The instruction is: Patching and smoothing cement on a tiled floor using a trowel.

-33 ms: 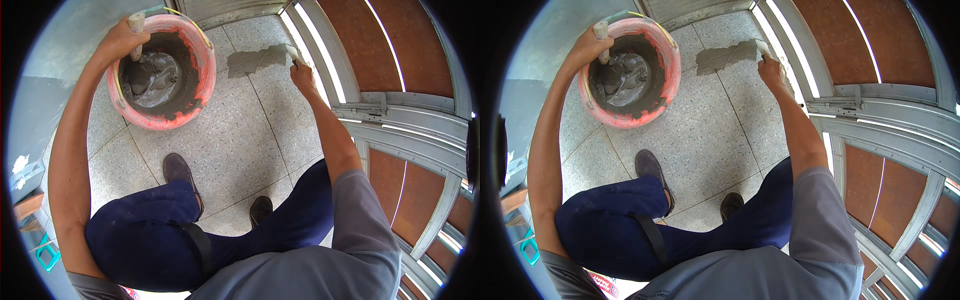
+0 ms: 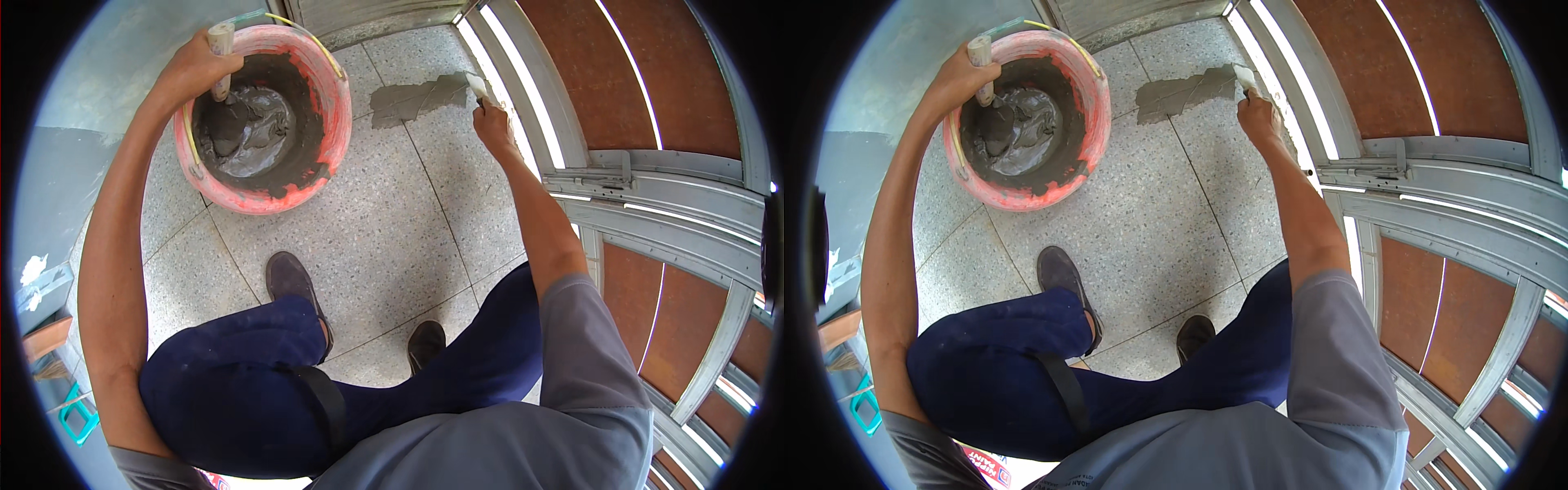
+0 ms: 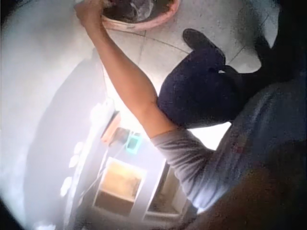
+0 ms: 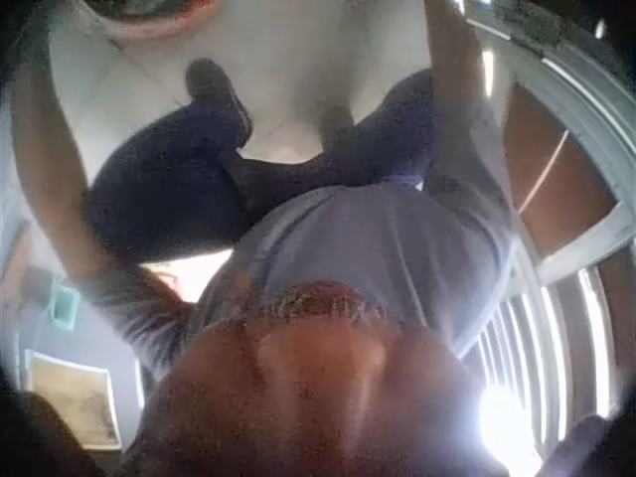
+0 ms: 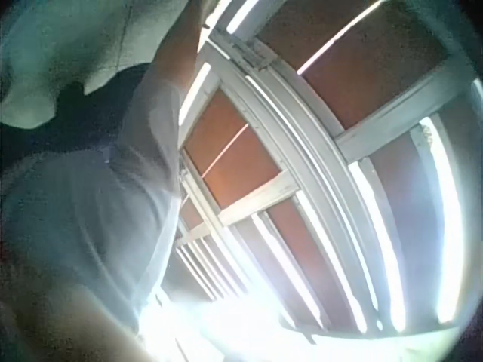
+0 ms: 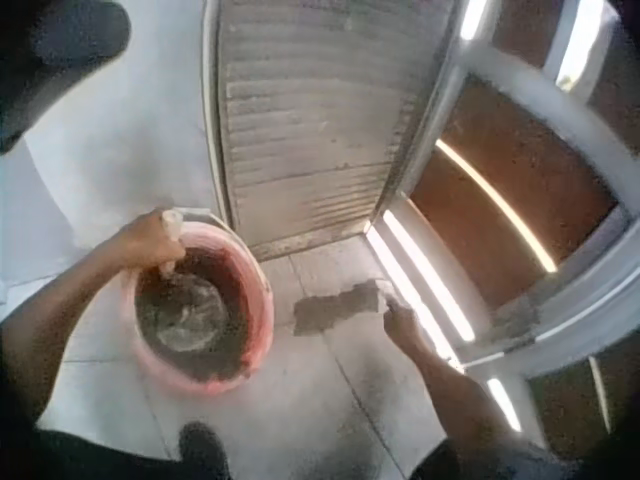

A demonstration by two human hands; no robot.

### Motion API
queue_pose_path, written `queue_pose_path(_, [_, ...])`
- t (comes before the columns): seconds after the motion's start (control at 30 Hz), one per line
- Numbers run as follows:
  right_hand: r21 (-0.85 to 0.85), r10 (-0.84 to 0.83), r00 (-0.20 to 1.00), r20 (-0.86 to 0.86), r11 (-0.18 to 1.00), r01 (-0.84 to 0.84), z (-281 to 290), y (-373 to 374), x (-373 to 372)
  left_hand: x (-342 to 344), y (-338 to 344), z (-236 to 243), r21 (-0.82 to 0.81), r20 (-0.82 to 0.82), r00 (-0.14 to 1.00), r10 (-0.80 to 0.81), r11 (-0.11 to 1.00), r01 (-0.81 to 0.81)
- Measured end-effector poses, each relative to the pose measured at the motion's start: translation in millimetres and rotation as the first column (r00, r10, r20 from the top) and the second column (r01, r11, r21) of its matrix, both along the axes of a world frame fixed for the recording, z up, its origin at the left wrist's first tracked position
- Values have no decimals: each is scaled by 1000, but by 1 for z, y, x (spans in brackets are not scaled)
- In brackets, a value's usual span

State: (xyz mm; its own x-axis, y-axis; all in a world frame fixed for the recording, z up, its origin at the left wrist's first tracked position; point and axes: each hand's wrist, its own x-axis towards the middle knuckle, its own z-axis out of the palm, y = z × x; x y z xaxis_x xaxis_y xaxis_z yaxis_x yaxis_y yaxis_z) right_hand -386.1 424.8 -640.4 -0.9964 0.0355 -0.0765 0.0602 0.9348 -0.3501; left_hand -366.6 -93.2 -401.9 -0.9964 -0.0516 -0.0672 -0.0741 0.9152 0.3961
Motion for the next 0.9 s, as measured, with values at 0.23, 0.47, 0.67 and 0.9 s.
queue_pose_path(0.23, [175, -74, 966, 247, 984, 31, -19, -12, 8, -7, -2, 0, 3, 34, 999, -23, 1000, 23])
queue_pose_path(0.47, [151, -15, 989, 150, 988, -8, 21, 20, -28, -5, -2, -4, 23, -5, 1000, -16, 1000, 16])
queue_pose_path(0.67, [173, 106, 954, 281, 972, -159, 15, -14, -6, -4, -1, 2, -6, 35, 999, -40, 999, 40])
queue_pose_path(0.9, [81, 117, 981, 152, 988, -130, 5, 18, -54, -16, 13, -5, -39, 1, 998, -59, 998, 59])
